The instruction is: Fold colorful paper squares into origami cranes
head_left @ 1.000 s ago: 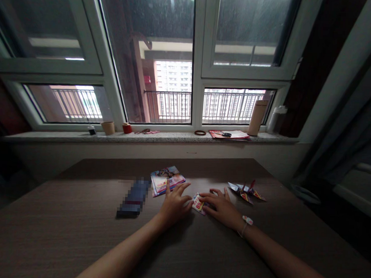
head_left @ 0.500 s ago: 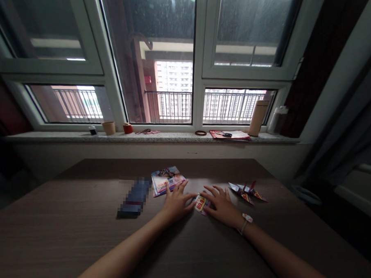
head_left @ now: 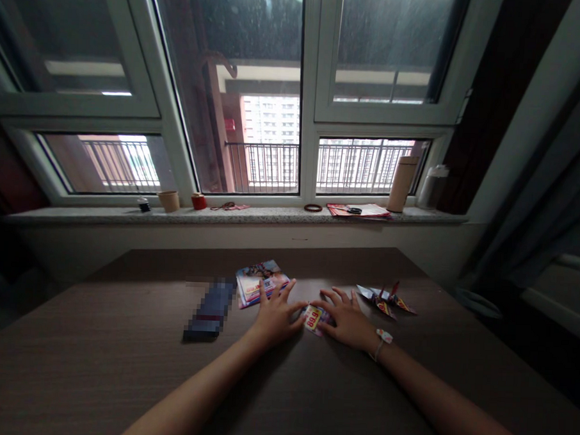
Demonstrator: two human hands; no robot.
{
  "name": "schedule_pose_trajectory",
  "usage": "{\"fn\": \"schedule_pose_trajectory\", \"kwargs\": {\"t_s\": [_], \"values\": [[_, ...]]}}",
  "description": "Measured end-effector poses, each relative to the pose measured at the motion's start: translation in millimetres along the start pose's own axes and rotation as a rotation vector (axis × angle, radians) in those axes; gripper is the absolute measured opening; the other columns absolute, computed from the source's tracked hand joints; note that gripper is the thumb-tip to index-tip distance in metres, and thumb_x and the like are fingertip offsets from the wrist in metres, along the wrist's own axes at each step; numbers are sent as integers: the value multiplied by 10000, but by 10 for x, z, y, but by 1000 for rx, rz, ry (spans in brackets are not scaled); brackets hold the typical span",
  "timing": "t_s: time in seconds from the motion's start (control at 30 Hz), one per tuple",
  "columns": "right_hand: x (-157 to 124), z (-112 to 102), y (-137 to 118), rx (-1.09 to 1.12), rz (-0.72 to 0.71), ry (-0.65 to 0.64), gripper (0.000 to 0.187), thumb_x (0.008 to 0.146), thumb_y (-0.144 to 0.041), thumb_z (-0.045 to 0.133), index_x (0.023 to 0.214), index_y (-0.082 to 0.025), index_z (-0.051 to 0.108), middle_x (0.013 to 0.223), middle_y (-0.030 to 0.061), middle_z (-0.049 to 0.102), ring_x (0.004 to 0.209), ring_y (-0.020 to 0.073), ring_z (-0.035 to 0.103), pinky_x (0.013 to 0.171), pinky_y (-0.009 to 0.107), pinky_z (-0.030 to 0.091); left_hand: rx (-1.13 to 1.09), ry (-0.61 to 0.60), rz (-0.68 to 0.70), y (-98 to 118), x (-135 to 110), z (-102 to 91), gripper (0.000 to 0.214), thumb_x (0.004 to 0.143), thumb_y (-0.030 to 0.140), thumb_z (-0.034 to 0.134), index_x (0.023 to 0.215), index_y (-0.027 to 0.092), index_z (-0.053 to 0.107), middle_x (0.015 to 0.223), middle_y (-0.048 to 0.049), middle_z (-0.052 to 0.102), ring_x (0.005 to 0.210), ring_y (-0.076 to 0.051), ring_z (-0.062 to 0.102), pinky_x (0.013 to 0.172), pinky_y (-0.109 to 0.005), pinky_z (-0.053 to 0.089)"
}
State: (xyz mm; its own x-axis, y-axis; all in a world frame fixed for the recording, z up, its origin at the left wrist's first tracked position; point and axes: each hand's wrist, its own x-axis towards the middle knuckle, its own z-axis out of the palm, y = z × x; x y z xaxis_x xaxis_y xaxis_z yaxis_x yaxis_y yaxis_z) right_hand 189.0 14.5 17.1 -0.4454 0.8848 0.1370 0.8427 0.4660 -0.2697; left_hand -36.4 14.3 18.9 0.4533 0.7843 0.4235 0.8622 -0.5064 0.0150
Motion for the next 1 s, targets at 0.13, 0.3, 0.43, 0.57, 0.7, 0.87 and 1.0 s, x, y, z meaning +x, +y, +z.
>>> {"fn": "schedule_pose_trajectory", "kwargs": {"t_s": [0.13,0.3,0.43,0.57,0.7,0.87,1.0], "values": [[-38,-5,-9,-5,-13,77,443,839,-577,540,1235,-380,556,1410,33,470,1385,325,264,1107,658,29,12,21,11,14,-4,-25,321,867,534,554,1159,437,644,1465,-33,439,1343,-330,373,1064,-706,-95],[-88,-3,-11,-30,-16,187,353,827,-578,564,1015,-286,630,1232,36,572,1332,304,336,1119,627,72,4,40,10,16,-4,-34,319,871,554,537,1147,441,652,1446,-29,463,1309,-318,417,1075,-694,-92],[-112,-24,-18,-83,-6,260,357,808,-593,584,853,-242,632,1081,36,603,1276,289,392,1130,588,88,-15,36,4,8,-9,-23,318,876,556,529,1146,439,651,1438,-22,469,1315,-317,406,1075,-693,-95],[-129,-19,-44,-116,1,276,354,808,-582,593,825,-230,626,1031,45,609,1249,295,414,1131,587,88,-43,3,-9,2,-13,3,328,883,540,525,1167,421,639,1421,-22,480,1301,-314,415,1078,-693,-88],[-137,14,-64,-80,-21,268,342,835,-494,600,1043,-223,609,1171,86,590,1263,295,409,1137,587,93,-72,-31,-28,-9,-9,38,329,878,508,547,1183,412,623,1422,-23,469,1309,-310,396,1081,-701,-52],[-127,-2,-74,0,-168,159,312,904,-346,529,1213,-323,566,1297,36,554,1320,270,349,1138,603,45,-84,-57,-33,-24,-1,61,348,872,488,561,1212,425,604,1466,-15,407,1327,-312,361,1072,-711,-56],[-120,-37,-93,29,-185,140,295,916,-308,519,1199,-347,592,1213,18,602,1251,245,412,1139,593,19,-82,-64,-31,-41,3,77,379,878,526,533,1253,478,562,1477,4,396,1336,-322,345,1060,-726,-56]]}}
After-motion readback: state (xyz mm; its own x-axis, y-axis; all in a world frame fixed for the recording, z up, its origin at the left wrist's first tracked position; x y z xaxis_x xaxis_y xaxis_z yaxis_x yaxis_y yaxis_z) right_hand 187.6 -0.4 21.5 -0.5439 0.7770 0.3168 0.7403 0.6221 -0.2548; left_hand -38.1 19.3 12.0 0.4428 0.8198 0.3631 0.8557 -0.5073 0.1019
